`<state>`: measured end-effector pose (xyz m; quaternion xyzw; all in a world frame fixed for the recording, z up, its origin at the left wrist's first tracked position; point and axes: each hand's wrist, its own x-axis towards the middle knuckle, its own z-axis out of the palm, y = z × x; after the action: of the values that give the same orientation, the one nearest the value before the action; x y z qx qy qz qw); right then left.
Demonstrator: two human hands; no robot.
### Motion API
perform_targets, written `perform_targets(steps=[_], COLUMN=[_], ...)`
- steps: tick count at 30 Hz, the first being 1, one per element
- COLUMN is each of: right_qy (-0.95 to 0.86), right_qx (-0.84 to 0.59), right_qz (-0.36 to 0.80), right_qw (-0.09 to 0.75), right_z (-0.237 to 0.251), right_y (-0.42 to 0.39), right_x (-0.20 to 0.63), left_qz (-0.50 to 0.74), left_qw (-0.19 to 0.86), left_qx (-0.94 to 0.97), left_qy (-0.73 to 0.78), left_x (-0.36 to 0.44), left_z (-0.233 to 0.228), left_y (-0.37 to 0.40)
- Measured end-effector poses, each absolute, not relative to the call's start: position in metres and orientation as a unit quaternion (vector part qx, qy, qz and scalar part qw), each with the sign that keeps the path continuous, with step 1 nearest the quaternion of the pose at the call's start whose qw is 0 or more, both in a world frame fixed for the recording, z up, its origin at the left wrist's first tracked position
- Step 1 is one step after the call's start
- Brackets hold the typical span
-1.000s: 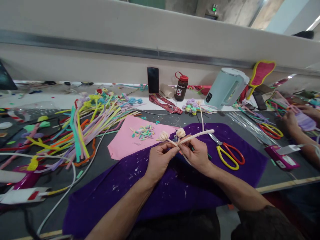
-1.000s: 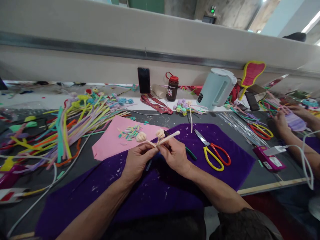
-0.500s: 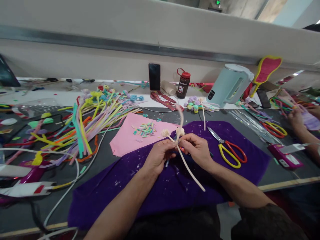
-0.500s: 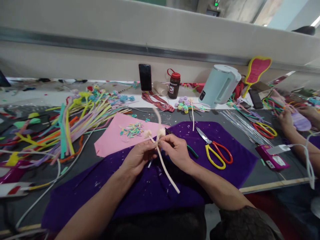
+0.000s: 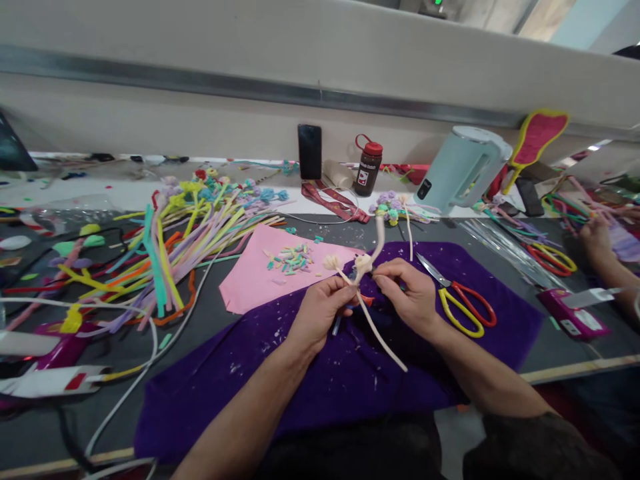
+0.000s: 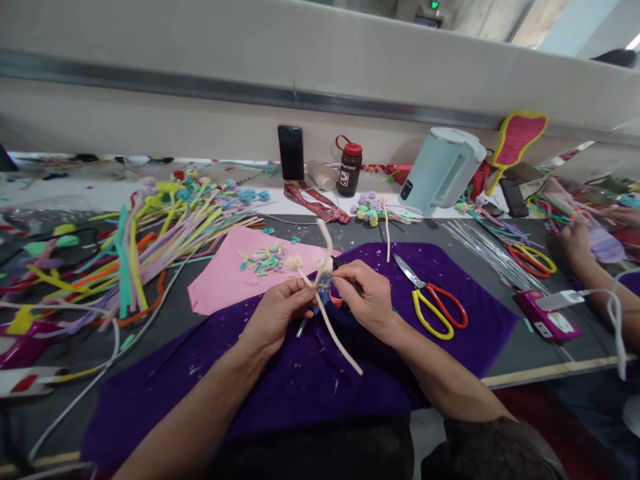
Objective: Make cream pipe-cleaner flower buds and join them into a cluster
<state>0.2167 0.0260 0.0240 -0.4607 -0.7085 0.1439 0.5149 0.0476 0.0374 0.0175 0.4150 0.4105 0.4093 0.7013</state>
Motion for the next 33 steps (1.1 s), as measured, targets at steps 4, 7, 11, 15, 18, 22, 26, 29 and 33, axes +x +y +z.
perform_targets(steps=[4,7,11,15,18,22,26,29,33], right_qy=[-0.793,-0.870,-0.929,-0.930,-0.914,-0.855,-0.782,-0.735,-0.672], right_qx=[-0.402,-0.352,-0.281,-0.234,-0.230,-0.253,-0.295,-0.328,-0.335], right_qz=[0.027,-0.018,0.043,0.145,0.215,0.318,0.390,0.448,0.571], right_qw=[0.457,0.346,0.238,0.244,0.256,0.321,0.387,0.389,0.331], right_z=[0.050,0.073,0.092,0.092,0.083,0.067,0.061,0.064,0.065], right_y=[0.032,0.042,0.060,0.075,0.079,0.073,0.065,0.066,0.067], right_x=[0.237,0.251,0.259,0.260,0.258,0.255,0.254,0.254,0.250], left_qz=[0.385,0.358,0.307,0.260,0.252,0.265,0.275,0.266,0.243], left_qw=[0.691,0.704,0.736,0.767,0.790,0.806,0.806,0.800,0.796], left_qx=[0.446,0.461,0.466,0.463,0.439,0.411,0.410,0.421,0.441], left_qy=[0.418,0.405,0.383,0.360,0.347,0.334,0.326,0.334,0.337], left_x=[0.048,0.047,0.046,0.044,0.044,0.044,0.045,0.046,0.046], left_z=[0.019,0.019,0.018,0.021,0.025,0.026,0.023,0.022,0.021], left_y=[0.037,0.036,0.034,0.034,0.034,0.034,0.034,0.034,0.033])
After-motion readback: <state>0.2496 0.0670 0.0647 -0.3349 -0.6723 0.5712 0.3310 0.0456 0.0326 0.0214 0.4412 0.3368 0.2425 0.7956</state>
